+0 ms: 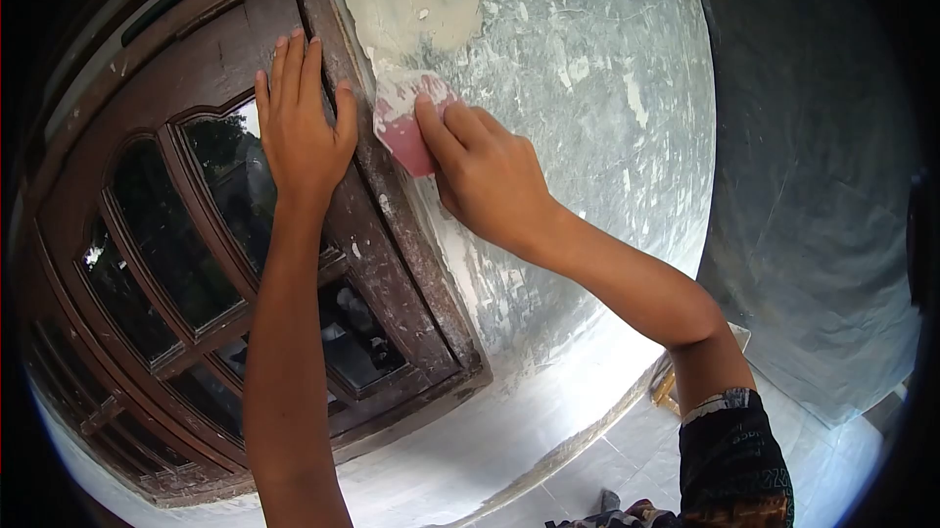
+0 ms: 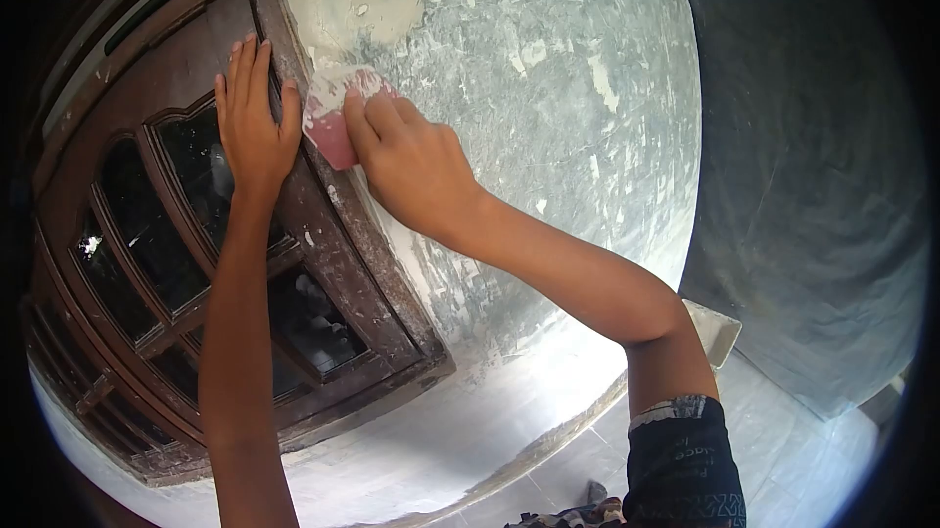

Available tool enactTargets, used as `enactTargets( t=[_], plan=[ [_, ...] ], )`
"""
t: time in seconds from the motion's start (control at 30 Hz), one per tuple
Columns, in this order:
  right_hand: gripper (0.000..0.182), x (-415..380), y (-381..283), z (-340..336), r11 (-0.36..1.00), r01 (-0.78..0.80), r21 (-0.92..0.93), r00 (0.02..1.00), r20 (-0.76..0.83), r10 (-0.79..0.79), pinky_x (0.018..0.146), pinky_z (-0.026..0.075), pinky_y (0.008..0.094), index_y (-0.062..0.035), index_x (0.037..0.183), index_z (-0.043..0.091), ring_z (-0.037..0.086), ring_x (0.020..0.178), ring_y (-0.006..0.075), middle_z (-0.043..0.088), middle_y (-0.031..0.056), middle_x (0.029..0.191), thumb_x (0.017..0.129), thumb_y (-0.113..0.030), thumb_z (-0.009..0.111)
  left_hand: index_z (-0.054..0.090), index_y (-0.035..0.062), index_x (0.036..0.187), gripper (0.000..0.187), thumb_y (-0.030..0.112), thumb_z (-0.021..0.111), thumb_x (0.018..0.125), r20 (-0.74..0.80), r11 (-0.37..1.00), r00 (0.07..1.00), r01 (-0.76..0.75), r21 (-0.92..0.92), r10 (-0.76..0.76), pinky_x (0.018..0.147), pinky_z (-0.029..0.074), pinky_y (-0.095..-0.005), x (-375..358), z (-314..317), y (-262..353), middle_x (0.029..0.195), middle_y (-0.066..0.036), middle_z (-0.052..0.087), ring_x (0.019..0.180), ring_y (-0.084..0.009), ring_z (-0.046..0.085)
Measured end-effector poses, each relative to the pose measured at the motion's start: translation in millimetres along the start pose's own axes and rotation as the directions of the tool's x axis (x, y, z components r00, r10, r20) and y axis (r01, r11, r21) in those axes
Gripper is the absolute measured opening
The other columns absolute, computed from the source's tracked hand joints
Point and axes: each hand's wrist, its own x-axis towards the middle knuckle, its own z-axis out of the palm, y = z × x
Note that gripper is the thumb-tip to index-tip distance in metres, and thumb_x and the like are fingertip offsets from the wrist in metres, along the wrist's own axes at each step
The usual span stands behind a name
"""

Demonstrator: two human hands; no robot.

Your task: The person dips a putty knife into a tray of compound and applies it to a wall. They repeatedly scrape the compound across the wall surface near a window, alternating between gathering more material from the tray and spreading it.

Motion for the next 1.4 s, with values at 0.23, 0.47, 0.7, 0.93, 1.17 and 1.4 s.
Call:
enactTargets(
  t=[0.23, 0.47, 0.7, 0.93, 1.17, 1.4],
  plan=[
    [0.040, 90.9, 98.7, 16.7, 0.966, -0.176, -0.188, 0.971, -0.196, 0.138, 0.069, 0.055, 0.0458, -0.0025, 0.120, 0.060, 0.066, 0.085, 0.0365, 0.063, 0.0142, 0.091, 0.080, -0.001, 0.064, 0.056, -0.0016, 0.138, 0.049, 0.021, 0.058, 0.094, 0.000, 1.000, 1.000, 0.001, 0.005, -0.001, 0.121, 0.024, -0.0548, -1.3, 0.9, 0.1, 0.150, -0.018, 0.050, 0.145, -0.0338, 0.040],
    [0.059, 11.7, 29.1, 18.5, 0.985, -0.113, -0.133, 0.992, 0.048, 0.121, 0.063, 0.057, 0.0399, 0.0071, 0.133, 0.051, 0.064, 0.092, 0.0305, 0.057, 0.0131, 0.099, 0.075, 0.002, 0.065, 0.057, -0.0014, 0.138, 0.049, 0.020, 0.058, 0.094, -0.005, 1.000, 1.000, 0.000, 0.003, 0.000, 0.121, 0.024, -0.0545, -1.1, 0.2, 0.7, 0.150, -0.018, 0.050, 0.145, -0.0335, 0.040],
    [0.049, 40.1, 25.3, -22.2, 0.999, -0.030, 0.013, 0.990, -0.135, 0.032, 0.064, 0.055, 0.0425, -0.0006, 0.123, 0.059, 0.065, 0.086, 0.0321, 0.060, 0.0119, 0.092, 0.074, 0.000, 0.064, 0.057, -0.0013, 0.138, 0.049, 0.020, 0.057, 0.094, -0.004, 1.000, 1.000, 0.006, -0.003, -0.006, 0.120, 0.025, -0.0545, -1.1, 0.0, 1.1, 0.151, -0.018, 0.050, 0.145, -0.0336, 0.040],
    [0.029, 104.6, 138.6, 10.6, 0.976, -0.108, -0.187, 0.989, -0.116, 0.088, 0.074, 0.053, 0.0448, -0.0029, 0.113, 0.063, 0.062, 0.100, 0.0333, 0.061, 0.0172, 0.101, 0.085, -0.010, 0.068, 0.057, -0.0015, 0.137, 0.049, 0.020, 0.058, 0.093, -0.011, 1.000, 1.000, 0.000, 0.001, 0.000, 0.121, 0.025, -0.0550, -1.7, 1.5, -0.5, 0.150, -0.019, 0.051, 0.145, -0.0340, 0.040],
    [0.050, 28.4, 69.8, 12.9, 0.980, -0.073, -0.185, 0.997, -0.003, 0.074, 0.063, 0.057, 0.0402, 0.0086, 0.125, 0.056, 0.066, 0.092, 0.0309, 0.062, 0.0138, 0.095, 0.076, 0.001, 0.064, 0.057, -0.0016, 0.137, 0.049, 0.020, 0.058, 0.093, -0.008, 1.000, 1.000, -0.003, 0.005, 0.003, 0.121, 0.024, -0.0549, -1.7, 1.6, 0.1, 0.150, -0.018, 0.051, 0.145, -0.0338, 0.040],
    [0.052, 8.0, 11.1, -22.7, 0.990, -0.033, 0.140, 0.998, 0.058, 0.025, 0.063, 0.056, 0.0410, 0.0022, 0.126, 0.058, 0.065, 0.086, 0.0313, 0.059, 0.0121, 0.091, 0.075, 0.001, 0.066, 0.057, -0.0020, 0.137, 0.049, 0.020, 0.058, 0.093, -0.004, 1.000, 1.000, 0.006, -0.003, -0.006, 0.121, 0.024, -0.0545, 0.9, -1.0, 1.5, 0.150, -0.018, 0.050, 0.145, -0.0339, 0.040]
  ],
)
